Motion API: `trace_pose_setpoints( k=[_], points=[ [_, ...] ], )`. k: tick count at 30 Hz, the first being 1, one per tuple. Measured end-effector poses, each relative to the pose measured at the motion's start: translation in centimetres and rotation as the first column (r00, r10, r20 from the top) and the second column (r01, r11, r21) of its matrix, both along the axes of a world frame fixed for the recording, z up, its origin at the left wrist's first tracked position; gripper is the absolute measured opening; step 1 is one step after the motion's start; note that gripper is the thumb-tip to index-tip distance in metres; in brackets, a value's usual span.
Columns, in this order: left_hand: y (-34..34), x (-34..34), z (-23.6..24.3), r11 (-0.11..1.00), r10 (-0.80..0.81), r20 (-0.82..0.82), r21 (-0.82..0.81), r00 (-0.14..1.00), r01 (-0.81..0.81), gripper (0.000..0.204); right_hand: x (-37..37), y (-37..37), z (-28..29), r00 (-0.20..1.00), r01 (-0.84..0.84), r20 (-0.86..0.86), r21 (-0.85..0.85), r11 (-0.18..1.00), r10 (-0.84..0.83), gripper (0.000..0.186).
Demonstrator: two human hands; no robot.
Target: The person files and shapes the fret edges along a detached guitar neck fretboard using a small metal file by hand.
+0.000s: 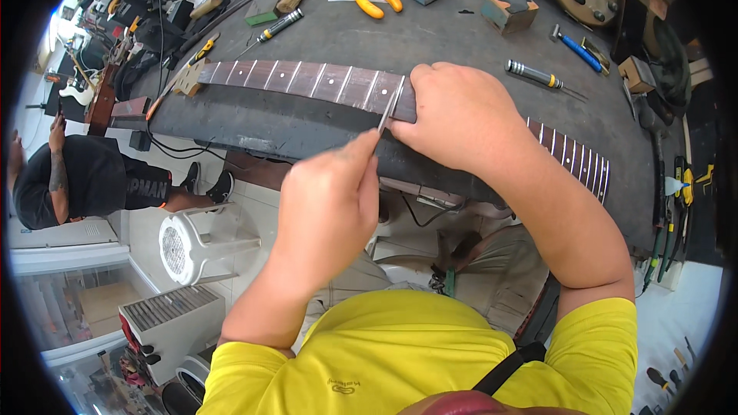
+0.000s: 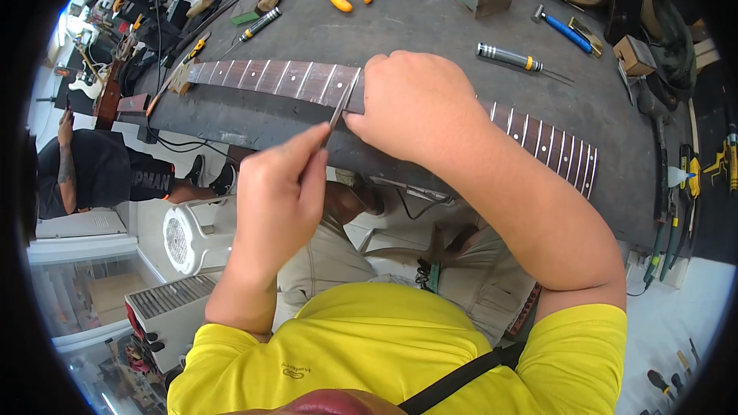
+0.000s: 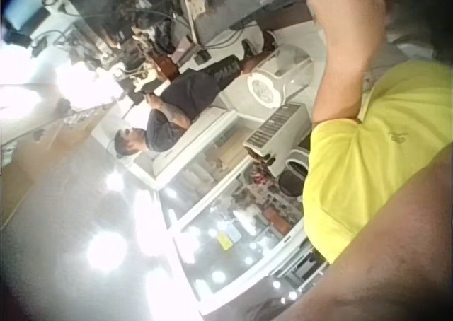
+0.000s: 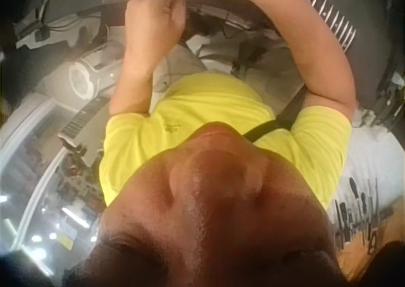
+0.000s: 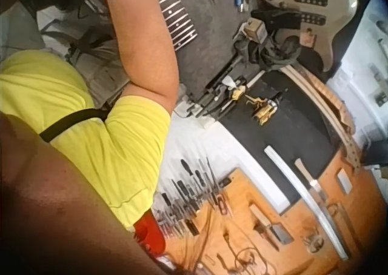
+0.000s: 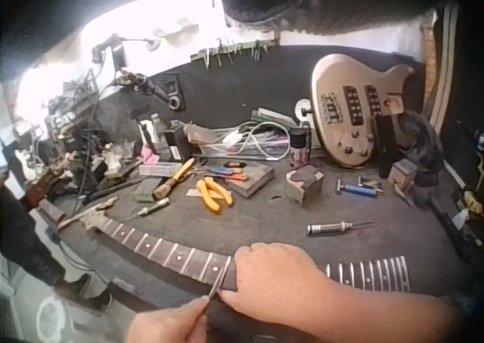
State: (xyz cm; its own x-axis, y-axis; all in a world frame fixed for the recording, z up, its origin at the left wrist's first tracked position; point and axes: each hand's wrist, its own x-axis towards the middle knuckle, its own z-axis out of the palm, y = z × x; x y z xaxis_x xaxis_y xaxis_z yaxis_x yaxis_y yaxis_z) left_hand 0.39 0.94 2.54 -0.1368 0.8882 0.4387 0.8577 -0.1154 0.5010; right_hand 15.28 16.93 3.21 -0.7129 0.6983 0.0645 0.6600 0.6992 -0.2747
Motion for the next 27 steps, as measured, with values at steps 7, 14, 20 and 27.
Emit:
trace_pose_setpoints(
  k=[7,14,20,27],
  points=[
    [2.7,0.3,0.2,0.999,-0.019,-0.016,-0.032,1.0,0.019,0.024,0.3,0.1,-0.4,1.0,-0.012,0.012,0.013,1.0,0.012,0.05],
    [4.7,0.0,0.7,0.996,0.018,-0.069,-0.081,0.997,-0.023,0.021,-0.1,0.2,0.0,0.999,-0.025,0.029,0.025,0.999,0.024,0.05],
    [0.0,0.4,-0.5,0.999,-0.01,-0.006,0.042,1.0,0.01,0.018,-0.3,-0.2,-0.1,1.0,0.002,0.017,-0.011,1.0,-0.002,0.049],
    [4.5,-0.7,0.4,0.998,-0.049,0.019,-0.025,0.999,0.05,0.021,0.2,0.1,0.1,1.0,-0.014,0.009,0.016,1.0,0.013,0.05]
  ],
)
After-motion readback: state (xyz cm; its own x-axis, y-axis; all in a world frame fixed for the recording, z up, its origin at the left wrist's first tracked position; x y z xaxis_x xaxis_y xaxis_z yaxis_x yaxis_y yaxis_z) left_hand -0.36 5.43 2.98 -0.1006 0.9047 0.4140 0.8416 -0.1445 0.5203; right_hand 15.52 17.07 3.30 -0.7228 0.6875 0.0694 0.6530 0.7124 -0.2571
